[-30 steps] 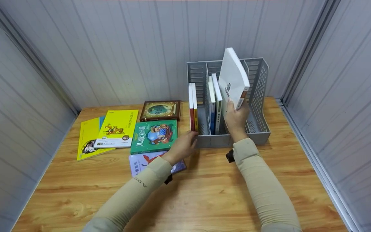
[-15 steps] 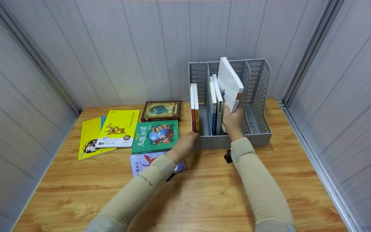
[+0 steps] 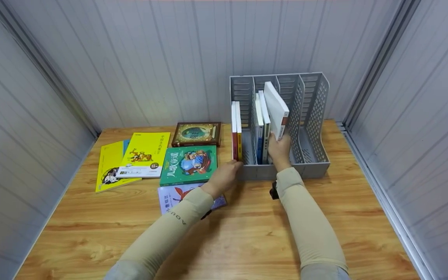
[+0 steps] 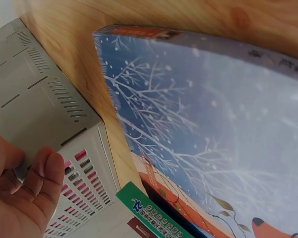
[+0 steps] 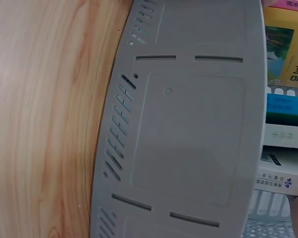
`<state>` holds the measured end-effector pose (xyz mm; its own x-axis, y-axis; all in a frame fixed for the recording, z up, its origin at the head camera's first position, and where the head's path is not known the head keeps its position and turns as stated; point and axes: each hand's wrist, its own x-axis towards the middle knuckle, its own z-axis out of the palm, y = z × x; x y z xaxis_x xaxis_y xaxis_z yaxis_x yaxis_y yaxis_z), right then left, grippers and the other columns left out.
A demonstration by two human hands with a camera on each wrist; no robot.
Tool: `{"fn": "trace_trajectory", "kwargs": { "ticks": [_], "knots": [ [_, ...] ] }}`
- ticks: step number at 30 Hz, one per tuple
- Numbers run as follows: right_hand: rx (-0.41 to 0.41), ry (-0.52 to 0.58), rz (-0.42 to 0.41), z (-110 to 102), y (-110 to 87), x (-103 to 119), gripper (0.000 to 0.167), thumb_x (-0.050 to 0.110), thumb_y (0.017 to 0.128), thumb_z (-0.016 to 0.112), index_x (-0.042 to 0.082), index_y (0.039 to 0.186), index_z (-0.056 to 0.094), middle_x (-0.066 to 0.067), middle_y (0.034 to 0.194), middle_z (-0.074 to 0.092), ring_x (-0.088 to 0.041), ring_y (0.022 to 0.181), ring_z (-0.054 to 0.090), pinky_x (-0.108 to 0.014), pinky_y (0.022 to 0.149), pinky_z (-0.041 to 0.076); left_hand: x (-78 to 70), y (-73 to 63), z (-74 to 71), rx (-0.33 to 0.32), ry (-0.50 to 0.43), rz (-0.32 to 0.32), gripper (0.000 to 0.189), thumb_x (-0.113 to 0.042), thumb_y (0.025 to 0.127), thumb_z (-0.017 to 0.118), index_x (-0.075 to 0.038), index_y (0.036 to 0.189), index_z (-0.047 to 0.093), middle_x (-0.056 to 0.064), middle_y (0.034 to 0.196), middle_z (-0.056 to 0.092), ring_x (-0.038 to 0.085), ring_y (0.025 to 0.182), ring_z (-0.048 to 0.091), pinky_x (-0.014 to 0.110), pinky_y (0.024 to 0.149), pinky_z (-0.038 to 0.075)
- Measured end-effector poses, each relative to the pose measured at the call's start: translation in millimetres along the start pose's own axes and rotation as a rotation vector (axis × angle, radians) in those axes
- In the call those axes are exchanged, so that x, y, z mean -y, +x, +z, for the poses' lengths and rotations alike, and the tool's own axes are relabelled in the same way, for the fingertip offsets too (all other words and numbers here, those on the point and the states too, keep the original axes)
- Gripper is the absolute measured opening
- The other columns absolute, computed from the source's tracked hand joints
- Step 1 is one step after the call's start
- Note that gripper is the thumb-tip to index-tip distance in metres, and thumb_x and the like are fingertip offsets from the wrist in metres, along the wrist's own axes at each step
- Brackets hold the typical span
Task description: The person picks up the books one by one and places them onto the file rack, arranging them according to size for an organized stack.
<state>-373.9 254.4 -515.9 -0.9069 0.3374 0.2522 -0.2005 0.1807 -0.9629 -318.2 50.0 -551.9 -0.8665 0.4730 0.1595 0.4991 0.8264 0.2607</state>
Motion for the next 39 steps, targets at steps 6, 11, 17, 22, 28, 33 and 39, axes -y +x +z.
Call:
{"fn": "trace_trajectory", "kwargs": {
  "ticks": [6,11,17,22,28,33,39],
  "knots": [
    [0.019,-0.039,0.040,2.3,2.1,-6.2,0.046,0.003,0.108,0.050,-0.013,0.150,0.047,-0.035,0.149,0.057,-0.042,0.143,0.055,-0.050,0.125,0.043,-1.0,-2.4,-0.9,-0.028,0.022,0.011,0.026,-0.007,0.111,0.054,-0.009,0.127,0.073,0.007,0.118,0.076,0.024,0.108,0.076,0.037,0.088,0.065],
    [0.066,-0.052,0.040,1.9,3.0,-16.0,0.049,0.009,0.111,0.052,-0.005,0.158,0.044,-0.029,0.155,0.056,-0.040,0.148,0.054,-0.047,0.128,0.042,-1.5,-3.5,-1.7,-0.047,0.033,0.024,0.023,-0.006,0.110,0.055,-0.009,0.122,0.073,0.007,0.115,0.076,0.024,0.106,0.076,0.037,0.086,0.065],
    [0.072,-0.087,0.019,3.2,6.7,-21.5,0.054,0.009,0.110,0.057,-0.003,0.161,0.041,-0.027,0.161,0.052,-0.040,0.153,0.049,-0.045,0.131,0.038,-3.2,-2.7,-1.2,-0.035,0.041,0.026,0.024,-0.007,0.110,0.055,-0.009,0.126,0.074,0.007,0.117,0.077,0.023,0.106,0.076,0.037,0.088,0.065],
    [0.136,-0.195,0.076,-0.8,11.1,-16.3,0.060,0.018,0.113,0.055,0.003,0.167,0.035,-0.023,0.168,0.046,-0.038,0.159,0.043,-0.047,0.134,0.033,-1.8,-2.4,0.1,-0.045,0.064,0.032,0.026,-0.007,0.110,0.056,-0.009,0.130,0.073,0.008,0.118,0.077,0.023,0.107,0.076,0.036,0.090,0.064],
    [0.333,-0.278,0.140,-15.2,16.1,-10.3,0.063,0.010,0.109,0.047,-0.004,0.168,0.030,-0.032,0.165,0.045,-0.046,0.155,0.044,-0.059,0.130,0.036,-0.3,-3.0,0.2,-0.046,0.057,0.034,0.026,-0.007,0.110,0.056,-0.008,0.130,0.073,0.008,0.119,0.077,0.023,0.108,0.076,0.036,0.091,0.064],
    [0.485,-0.317,0.143,-24.9,16.6,-8.3,0.076,-0.005,0.093,0.049,-0.006,0.166,0.029,-0.039,0.155,0.050,-0.047,0.137,0.055,-0.057,0.111,0.053,-1.2,-3.4,1.5,-0.035,0.059,0.016,0.025,-0.008,0.110,0.056,-0.010,0.129,0.073,0.007,0.119,0.077,0.023,0.108,0.076,0.037,0.090,0.064],
    [0.630,-0.276,0.084,-28.2,19.3,-2.2,0.093,-0.016,0.082,0.050,-0.004,0.169,0.018,-0.037,0.162,0.041,-0.046,0.144,0.046,-0.054,0.117,0.046,-0.6,-1.5,2.7,-0.036,0.064,0.006,0.025,-0.008,0.111,0.055,-0.011,0.129,0.073,0.006,0.119,0.077,0.023,0.108,0.077,0.037,0.089,0.065]
  ]
}}
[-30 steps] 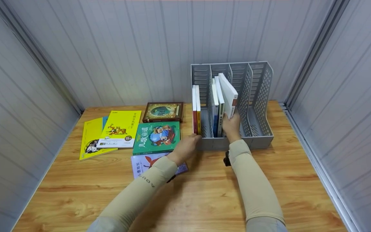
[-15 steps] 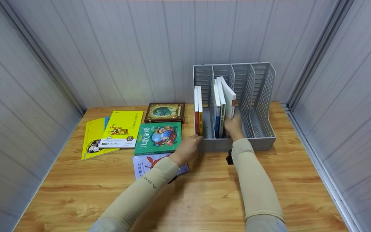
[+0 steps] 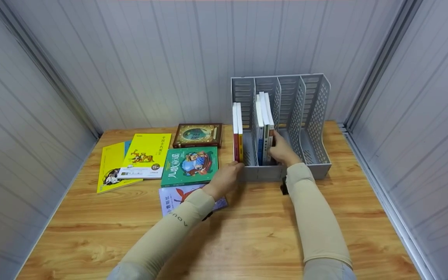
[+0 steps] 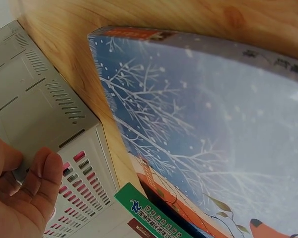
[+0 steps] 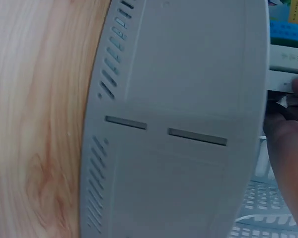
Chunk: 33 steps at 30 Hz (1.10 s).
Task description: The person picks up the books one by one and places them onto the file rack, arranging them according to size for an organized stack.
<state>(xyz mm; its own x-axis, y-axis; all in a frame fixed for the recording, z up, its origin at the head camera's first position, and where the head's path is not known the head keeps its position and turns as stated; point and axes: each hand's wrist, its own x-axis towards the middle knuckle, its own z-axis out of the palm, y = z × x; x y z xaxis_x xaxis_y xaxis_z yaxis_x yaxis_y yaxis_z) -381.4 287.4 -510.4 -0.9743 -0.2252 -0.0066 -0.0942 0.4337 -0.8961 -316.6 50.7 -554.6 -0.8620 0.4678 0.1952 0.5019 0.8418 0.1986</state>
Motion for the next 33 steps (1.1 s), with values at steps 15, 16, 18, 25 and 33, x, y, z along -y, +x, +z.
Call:
{"fn": "trace_trajectory", "kwargs": {
  "ticks": [15,16,18,25,33],
  "knots": [
    [-0.029,-0.148,0.009,0.0,-4.9,6.1,0.087,-0.016,0.087,0.054,-0.005,0.169,0.023,-0.038,0.158,0.046,-0.055,0.149,0.046,-0.068,0.123,0.041,-0.2,0.1,0.1,0.025,-0.031,-0.004,0.031,-0.010,0.113,0.052,-0.011,0.139,0.070,0.008,0.127,0.075,0.022,0.117,0.074,0.036,0.098,0.063],
    [-0.035,-0.166,0.007,-0.3,-5.6,7.0,0.084,-0.015,0.089,0.055,-0.006,0.167,0.026,-0.039,0.155,0.049,-0.056,0.146,0.049,-0.069,0.120,0.043,0.2,-0.4,0.0,0.025,-0.035,-0.002,0.031,-0.010,0.113,0.051,-0.011,0.139,0.070,0.008,0.127,0.075,0.022,0.117,0.074,0.036,0.098,0.063],
    [-0.049,-0.201,-0.003,-1.0,-7.3,7.4,0.079,-0.013,0.090,0.058,-0.007,0.165,0.032,-0.039,0.150,0.054,-0.056,0.139,0.055,-0.068,0.116,0.048,1.1,-1.4,0.1,0.022,-0.039,0.005,0.032,-0.009,0.113,0.051,-0.011,0.139,0.070,0.008,0.127,0.074,0.023,0.117,0.074,0.036,0.098,0.063],
    [-0.100,-0.313,-0.080,-6.5,-14.4,6.6,0.053,-0.004,0.099,0.065,-0.015,0.149,0.052,-0.037,0.128,0.068,-0.051,0.117,0.069,-0.061,0.100,0.059,4.2,-2.9,-2.9,0.042,-0.007,0.044,0.035,-0.007,0.111,0.055,-0.008,0.145,0.066,0.008,0.128,0.071,0.025,0.115,0.073,0.036,0.097,0.063],
    [-0.125,-0.398,-0.104,-12.5,-25.1,8.3,0.027,0.005,0.104,0.068,-0.012,0.125,0.072,-0.033,0.118,0.075,-0.046,0.106,0.073,-0.059,0.093,0.061,9.5,-8.2,-5.2,0.110,-0.039,0.089,0.060,-0.005,0.106,0.064,-0.007,0.164,0.046,0.014,0.154,0.054,0.026,0.137,0.062,0.036,0.111,0.057]
  ]
}}
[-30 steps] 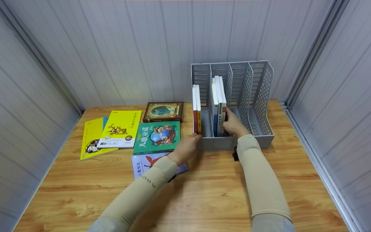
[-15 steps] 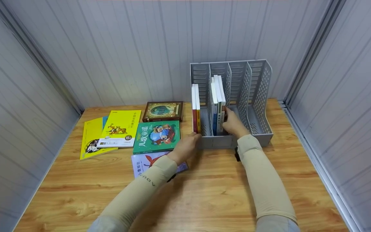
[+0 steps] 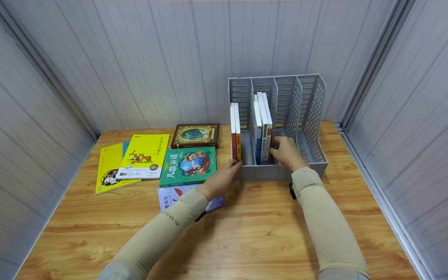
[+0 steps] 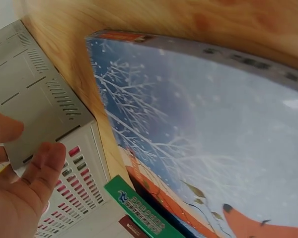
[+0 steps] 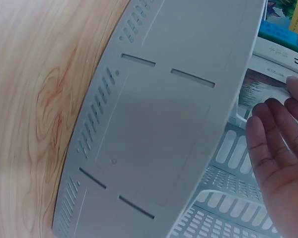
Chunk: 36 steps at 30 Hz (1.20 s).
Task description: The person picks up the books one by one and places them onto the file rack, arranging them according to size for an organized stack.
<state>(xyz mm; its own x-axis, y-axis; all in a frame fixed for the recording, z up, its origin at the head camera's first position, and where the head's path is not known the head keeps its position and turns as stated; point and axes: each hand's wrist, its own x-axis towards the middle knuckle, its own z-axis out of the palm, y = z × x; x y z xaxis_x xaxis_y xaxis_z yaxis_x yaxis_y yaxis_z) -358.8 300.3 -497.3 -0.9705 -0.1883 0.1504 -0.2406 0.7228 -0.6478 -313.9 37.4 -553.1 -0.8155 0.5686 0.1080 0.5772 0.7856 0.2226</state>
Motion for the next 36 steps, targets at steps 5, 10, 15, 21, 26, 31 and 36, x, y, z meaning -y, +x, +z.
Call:
{"fn": "trace_trajectory", "kwargs": {
  "ticks": [5,10,15,21,26,31,36],
  "knots": [
    [0.024,-0.021,-0.009,-3.9,-6.2,-0.6,0.026,0.004,0.103,0.069,-0.013,0.122,0.072,-0.034,0.117,0.074,-0.046,0.104,0.072,-0.059,0.093,0.061,6.3,-5.9,-5.2,0.012,-0.068,0.042,0.065,-0.009,0.106,0.066,-0.006,0.166,0.041,0.016,0.159,0.050,0.029,0.143,0.059,0.039,0.115,0.055],
    [0.074,-0.043,-0.013,-5.9,-12.8,-2.1,0.027,0.004,0.104,0.068,-0.012,0.125,0.072,-0.033,0.119,0.074,-0.045,0.107,0.072,-0.060,0.094,0.061,14.6,-13.9,-10.8,-0.019,-0.134,0.071,0.064,-0.009,0.103,0.068,-0.004,0.162,0.044,0.016,0.157,0.052,0.028,0.140,0.061,0.039,0.117,0.054],
    [0.107,-0.075,-0.012,-7.0,-19.9,-3.4,0.031,0.006,0.104,0.069,-0.012,0.129,0.070,-0.033,0.121,0.074,-0.045,0.107,0.073,-0.059,0.093,0.062,26.3,-23.6,-12.0,-0.064,-0.107,0.104,0.062,-0.011,0.105,0.069,-0.003,0.161,0.044,0.017,0.157,0.053,0.030,0.140,0.062,0.040,0.116,0.054],
    [0.155,-0.106,-0.023,-6.0,-27.5,-9.4,0.035,0.012,0.103,0.072,-0.009,0.131,0.072,-0.029,0.121,0.074,-0.042,0.108,0.070,-0.060,0.093,0.059,43.5,-36.7,-12.1,-0.070,-0.090,0.102,0.053,-0.013,0.109,0.063,-0.004,0.159,0.046,0.016,0.148,0.058,0.029,0.131,0.065,0.041,0.107,0.059],
    [0.197,-0.137,-0.062,0.4,-31.3,-15.6,0.039,0.019,0.103,0.074,-0.008,0.130,0.072,-0.031,0.126,0.074,-0.046,0.112,0.070,-0.063,0.097,0.057,56.9,-47.2,-12.5,-0.099,-0.069,0.107,0.041,-0.011,0.106,0.065,-0.002,0.144,0.056,0.015,0.134,0.063,0.029,0.120,0.068,0.043,0.103,0.060],
    [0.229,-0.176,-0.065,7.2,-34.3,-20.6,0.043,0.028,0.103,0.076,-0.007,0.129,0.074,-0.032,0.130,0.073,-0.052,0.122,0.069,-0.066,0.103,0.056,70.4,-57.4,-16.3,-0.059,-0.081,0.069,0.035,-0.016,0.108,0.065,-0.001,0.138,0.061,0.015,0.129,0.065,0.030,0.117,0.068,0.045,0.101,0.060],
    [0.243,-0.226,-0.022,12.4,-37.2,-22.7,0.052,0.034,0.104,0.074,-0.009,0.133,0.072,-0.032,0.132,0.072,-0.053,0.124,0.068,-0.067,0.105,0.055,87.4,-66.5,-19.9,-0.023,-0.074,0.004,0.037,-0.023,0.107,0.068,-0.003,0.139,0.063,0.016,0.135,0.066,0.033,0.124,0.067,0.046,0.106,0.059]
  ]
}}
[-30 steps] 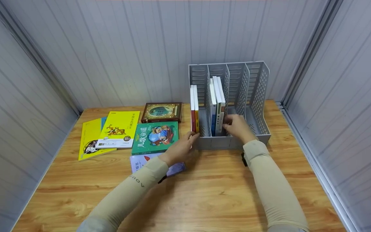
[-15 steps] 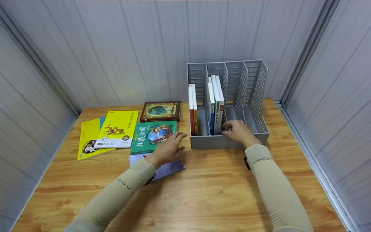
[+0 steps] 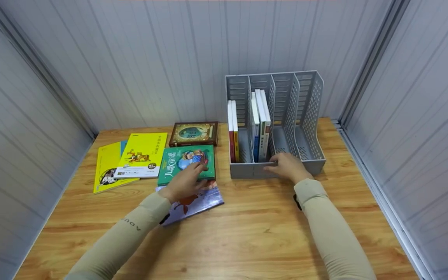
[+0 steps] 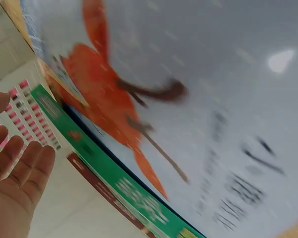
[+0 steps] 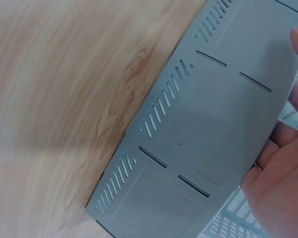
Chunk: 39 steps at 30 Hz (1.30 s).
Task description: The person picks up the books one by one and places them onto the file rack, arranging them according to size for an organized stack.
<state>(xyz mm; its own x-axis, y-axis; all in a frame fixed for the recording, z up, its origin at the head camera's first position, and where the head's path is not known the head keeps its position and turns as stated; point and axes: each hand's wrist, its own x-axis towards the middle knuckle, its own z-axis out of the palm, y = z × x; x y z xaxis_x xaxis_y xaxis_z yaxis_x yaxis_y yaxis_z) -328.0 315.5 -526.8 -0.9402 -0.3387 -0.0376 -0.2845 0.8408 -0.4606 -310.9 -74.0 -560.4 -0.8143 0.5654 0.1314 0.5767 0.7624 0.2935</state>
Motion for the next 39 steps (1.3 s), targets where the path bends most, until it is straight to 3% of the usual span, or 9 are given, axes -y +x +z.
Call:
{"fn": "trace_trajectory", "kwargs": {
  "ticks": [3,7,14,17,21,26,31,36,39],
  "knots": [
    [0.000,-0.029,0.014,2.7,-0.2,0.0,0.051,0.037,0.105,0.072,-0.009,0.128,0.074,-0.031,0.126,0.075,-0.052,0.117,0.071,-0.067,0.102,0.056,10.6,-5.2,-2.8,0.015,0.011,-0.038,0.039,-0.023,0.106,0.071,-0.004,0.138,0.063,0.016,0.132,0.067,0.034,0.123,0.066,0.048,0.105,0.059],
    [-0.017,-0.069,-0.004,6.5,0.4,-0.3,0.043,0.040,0.108,0.068,-0.002,0.107,0.079,-0.022,0.099,0.080,-0.040,0.088,0.075,-0.062,0.084,0.059,25.7,-12.7,-7.5,0.037,0.031,-0.101,0.042,-0.025,0.104,0.075,-0.005,0.138,0.062,0.015,0.130,0.066,0.032,0.121,0.066,0.048,0.103,0.060],
    [-0.076,-0.120,-0.049,13.1,2.0,-3.6,0.042,0.039,0.110,0.064,0.009,0.082,0.070,-0.008,0.074,0.069,-0.027,0.068,0.065,-0.056,0.072,0.053,51.5,-26.9,-19.4,0.108,0.028,-0.226,0.050,-0.032,0.103,0.077,-0.006,0.143,0.062,0.015,0.135,0.065,0.031,0.124,0.065,0.049,0.111,0.056],
    [-0.088,-0.127,-0.046,15.8,3.3,-5.2,0.045,0.040,0.111,0.062,0.012,0.076,0.063,-0.003,0.065,0.058,-0.021,0.061,0.053,-0.048,0.067,0.048,60.9,-33.0,-23.9,0.140,0.034,-0.256,0.055,-0.034,0.102,0.077,-0.004,0.146,0.060,0.018,0.139,0.065,0.033,0.128,0.064,0.051,0.115,0.054],
    [-0.094,-0.127,-0.043,18.7,2.8,-7.5,0.048,0.040,0.111,0.062,0.014,0.071,0.055,0.001,0.060,0.045,-0.017,0.056,0.041,-0.039,0.064,0.039,70.8,-38.9,-27.5,0.207,0.028,-0.325,0.069,-0.039,0.101,0.078,-0.003,0.155,0.054,0.021,0.151,0.060,0.037,0.140,0.060,0.053,0.122,0.048],
    [-0.118,-0.133,-0.048,20.4,0.5,-8.5,0.048,0.039,0.110,0.063,0.015,0.070,0.053,0.001,0.060,0.044,-0.018,0.057,0.040,-0.039,0.064,0.038,78.2,-42.5,-28.0,0.280,-0.008,-0.421,0.084,-0.047,0.099,0.079,-0.005,0.164,0.045,0.021,0.167,0.047,0.039,0.154,0.047,0.056,0.129,0.038],
    [-0.129,-0.142,-0.056,21.7,-0.1,-7.9,0.046,0.039,0.109,0.065,0.013,0.072,0.056,-0.002,0.062,0.052,-0.019,0.058,0.046,-0.047,0.066,0.046,83.5,-45.6,-26.7,0.292,-0.031,-0.452,0.092,-0.053,0.099,0.077,-0.005,0.167,0.040,0.021,0.174,0.037,0.040,0.160,0.038,0.057,0.132,0.033],
    [-0.125,-0.134,-0.040,22.3,0.1,-8.0,0.046,0.040,0.109,0.065,0.012,0.073,0.059,-0.004,0.064,0.059,-0.022,0.061,0.054,-0.061,0.078,0.054,91.1,-47.9,-24.4,0.290,-0.042,-0.483,0.097,-0.059,0.097,0.075,-0.006,0.169,0.037,0.022,0.178,0.029,0.042,0.163,0.033,0.057,0.133,0.030],
    [-0.128,-0.135,-0.033,21.8,0.9,-8.3,0.047,0.041,0.109,0.066,0.013,0.072,0.057,-0.003,0.064,0.058,-0.022,0.061,0.053,-0.061,0.079,0.054,95.3,-47.3,-23.8,0.291,-0.042,-0.494,0.095,-0.059,0.100,0.073,-0.004,0.168,0.037,0.022,0.177,0.029,0.043,0.163,0.034,0.057,0.133,0.031]
  ]
}}
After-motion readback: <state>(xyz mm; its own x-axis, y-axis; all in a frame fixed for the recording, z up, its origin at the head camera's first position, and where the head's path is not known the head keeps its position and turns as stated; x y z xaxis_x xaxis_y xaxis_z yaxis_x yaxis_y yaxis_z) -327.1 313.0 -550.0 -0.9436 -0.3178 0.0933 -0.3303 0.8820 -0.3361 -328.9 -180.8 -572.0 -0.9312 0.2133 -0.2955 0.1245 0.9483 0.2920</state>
